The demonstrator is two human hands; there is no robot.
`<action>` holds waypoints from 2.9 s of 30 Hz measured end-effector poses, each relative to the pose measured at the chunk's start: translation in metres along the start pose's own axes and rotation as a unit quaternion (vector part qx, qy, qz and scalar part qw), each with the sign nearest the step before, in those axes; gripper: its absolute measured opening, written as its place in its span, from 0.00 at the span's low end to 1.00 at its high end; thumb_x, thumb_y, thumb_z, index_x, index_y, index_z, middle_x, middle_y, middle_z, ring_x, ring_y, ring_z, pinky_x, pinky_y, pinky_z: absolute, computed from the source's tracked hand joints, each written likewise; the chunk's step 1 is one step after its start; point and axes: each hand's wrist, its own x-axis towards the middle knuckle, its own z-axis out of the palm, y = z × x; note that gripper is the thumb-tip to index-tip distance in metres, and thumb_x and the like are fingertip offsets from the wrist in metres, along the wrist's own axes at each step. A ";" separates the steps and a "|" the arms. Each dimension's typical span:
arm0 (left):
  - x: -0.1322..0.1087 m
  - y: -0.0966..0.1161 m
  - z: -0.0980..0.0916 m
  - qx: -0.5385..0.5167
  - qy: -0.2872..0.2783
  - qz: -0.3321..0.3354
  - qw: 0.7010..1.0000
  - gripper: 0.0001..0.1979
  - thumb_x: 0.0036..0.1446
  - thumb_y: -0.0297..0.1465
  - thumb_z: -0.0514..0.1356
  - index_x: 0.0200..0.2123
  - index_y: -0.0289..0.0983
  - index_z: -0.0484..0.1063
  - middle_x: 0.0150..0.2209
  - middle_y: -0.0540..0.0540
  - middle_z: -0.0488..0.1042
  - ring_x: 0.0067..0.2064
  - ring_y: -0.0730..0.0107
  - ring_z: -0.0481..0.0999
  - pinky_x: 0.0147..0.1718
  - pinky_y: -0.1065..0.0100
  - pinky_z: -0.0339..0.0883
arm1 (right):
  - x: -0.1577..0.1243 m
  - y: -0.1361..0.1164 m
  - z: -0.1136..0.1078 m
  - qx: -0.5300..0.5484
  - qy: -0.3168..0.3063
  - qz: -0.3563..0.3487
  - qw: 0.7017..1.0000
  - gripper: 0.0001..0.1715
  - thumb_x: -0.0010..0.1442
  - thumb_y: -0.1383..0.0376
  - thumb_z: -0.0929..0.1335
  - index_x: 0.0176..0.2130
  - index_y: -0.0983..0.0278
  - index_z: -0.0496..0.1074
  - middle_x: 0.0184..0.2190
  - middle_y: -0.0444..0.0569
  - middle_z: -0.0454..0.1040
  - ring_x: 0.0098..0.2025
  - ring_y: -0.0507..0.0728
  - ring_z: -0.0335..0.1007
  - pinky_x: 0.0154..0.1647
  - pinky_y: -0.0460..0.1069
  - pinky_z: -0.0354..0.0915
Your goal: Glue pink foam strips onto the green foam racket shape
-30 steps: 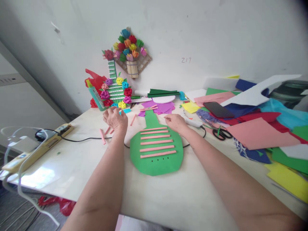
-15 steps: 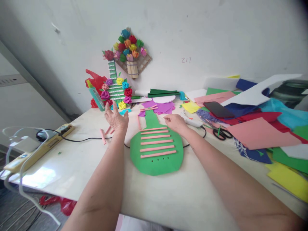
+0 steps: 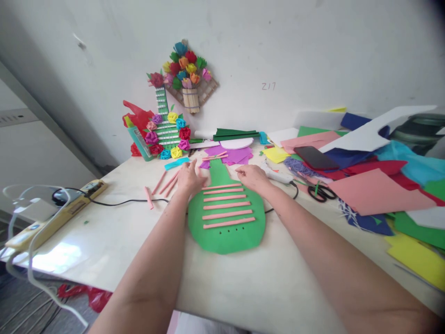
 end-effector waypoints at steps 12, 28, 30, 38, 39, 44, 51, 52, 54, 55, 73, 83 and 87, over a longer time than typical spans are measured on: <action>0.007 -0.016 -0.007 -0.168 0.000 -0.061 0.984 0.35 0.36 0.19 0.56 0.53 0.36 0.61 0.47 0.39 0.65 0.32 0.68 0.73 0.32 0.66 0.67 | 0.001 0.000 0.001 0.000 0.003 0.000 1.000 0.17 0.54 0.64 0.60 0.39 0.58 0.74 0.42 0.45 0.75 0.44 0.57 0.69 0.42 0.48 0.61; -0.012 0.046 -0.037 -0.579 -0.207 0.104 0.781 0.36 0.37 0.26 0.65 0.53 0.41 0.62 0.51 0.41 0.64 0.37 0.72 0.71 0.38 0.65 0.68 | -0.004 -0.028 -0.006 0.531 -0.036 0.083 0.842 0.20 0.53 0.53 0.64 0.34 0.68 0.72 0.32 0.52 0.75 0.24 0.48 0.66 0.22 0.42 0.61; -0.015 0.056 -0.037 -0.587 -0.236 0.114 0.766 0.34 0.37 0.25 0.66 0.52 0.41 0.64 0.50 0.42 0.65 0.37 0.71 0.71 0.37 0.65 0.68 | -0.004 -0.031 -0.005 0.565 -0.019 0.101 0.818 0.17 0.52 0.55 0.65 0.27 0.68 0.71 0.26 0.49 0.74 0.21 0.46 0.63 0.19 0.41 0.58; 0.000 0.039 -0.024 -0.589 -0.005 -0.052 0.806 0.14 0.35 0.35 0.67 0.19 0.33 0.65 0.17 0.53 0.66 0.20 0.81 0.65 0.23 0.74 0.62 | 0.005 -0.015 -0.009 0.589 0.169 0.189 0.767 0.12 0.48 0.59 0.65 0.23 0.66 0.67 0.19 0.44 0.68 0.23 0.49 0.63 0.18 0.42 0.55; 0.002 0.035 -0.025 -0.578 0.023 -0.078 0.812 0.16 0.36 0.37 0.66 0.17 0.34 0.62 0.14 0.54 0.63 0.17 0.82 0.61 0.19 0.75 0.58 | 0.007 -0.012 -0.009 0.580 0.199 0.195 0.766 0.13 0.48 0.58 0.65 0.23 0.66 0.67 0.19 0.44 0.67 0.23 0.49 0.63 0.19 0.42 0.55; 0.006 0.023 -0.039 -0.576 0.112 -0.151 0.796 0.19 0.44 0.43 0.60 0.20 0.38 0.55 0.10 0.59 0.50 0.12 0.83 0.47 0.11 0.75 0.40 | 0.012 -0.001 -0.010 0.523 0.315 0.196 0.767 0.16 0.49 0.54 0.64 0.24 0.65 0.66 0.21 0.43 0.66 0.26 0.50 0.62 0.23 0.44 0.58; 0.008 0.020 -0.037 -0.472 0.212 -0.145 0.844 0.19 0.43 0.39 0.60 0.17 0.37 0.52 0.15 0.55 0.56 0.19 0.79 0.59 0.20 0.73 0.55 | 0.007 -0.013 -0.015 0.588 0.250 0.168 0.751 0.14 0.49 0.56 0.65 0.24 0.65 0.66 0.19 0.43 0.67 0.22 0.49 0.63 0.19 0.43 0.58; 0.008 0.024 -0.035 -0.446 0.175 -0.089 0.873 0.17 0.41 0.36 0.61 0.17 0.37 0.55 0.18 0.53 0.63 0.24 0.76 0.65 0.25 0.72 0.59 | 0.005 -0.017 -0.014 0.596 0.223 0.160 0.755 0.14 0.48 0.57 0.66 0.24 0.65 0.66 0.19 0.43 0.67 0.21 0.48 0.63 0.19 0.42 0.58; 0.005 0.036 -0.032 -0.438 0.138 -0.029 0.888 0.12 0.35 0.33 0.65 0.19 0.35 0.63 0.33 0.49 0.72 0.38 0.69 0.70 0.35 0.70 0.62 | 0.002 -0.024 -0.013 0.601 0.173 0.145 0.767 0.13 0.48 0.58 0.67 0.22 0.66 0.66 0.18 0.43 0.68 0.19 0.47 0.63 0.18 0.42 0.57; 0.003 0.043 -0.032 -0.418 0.098 0.033 0.902 0.12 0.35 0.33 0.65 0.26 0.36 0.69 0.41 0.47 0.72 0.44 0.66 0.69 0.39 0.68 0.62 | 0.000 -0.028 -0.013 0.602 0.153 0.136 0.772 0.12 0.48 0.59 0.67 0.22 0.66 0.67 0.18 0.43 0.68 0.19 0.47 0.62 0.18 0.42 0.57; -0.014 0.060 -0.033 -0.477 -0.179 0.082 0.857 0.12 0.38 0.36 0.66 0.22 0.33 0.73 0.20 0.50 0.69 0.24 0.77 0.65 0.26 0.72 0.58 | -0.003 -0.032 -0.005 0.677 0.077 0.155 0.715 0.13 0.44 0.59 0.70 0.25 0.66 0.68 0.19 0.41 0.68 0.17 0.45 0.58 0.15 0.41 0.56; -0.015 0.051 -0.036 -0.427 -0.191 0.032 0.883 0.15 0.35 0.38 0.67 0.26 0.33 0.75 0.23 0.48 0.72 0.25 0.75 0.66 0.27 0.71 0.59 | -0.002 -0.023 -0.001 0.656 0.073 0.188 0.728 0.07 0.45 0.69 0.70 0.22 0.68 0.67 0.16 0.41 0.67 0.16 0.45 0.59 0.16 0.41 0.59; -0.014 0.042 -0.038 -0.431 -0.214 0.015 0.876 0.17 0.33 0.39 0.67 0.26 0.33 0.76 0.23 0.47 0.72 0.27 0.73 0.67 0.28 0.70 0.60 | -0.003 -0.023 0.001 0.636 0.056 0.192 0.745 0.06 0.45 0.70 0.69 0.21 0.68 0.67 0.16 0.42 0.68 0.17 0.45 0.60 0.17 0.42 0.59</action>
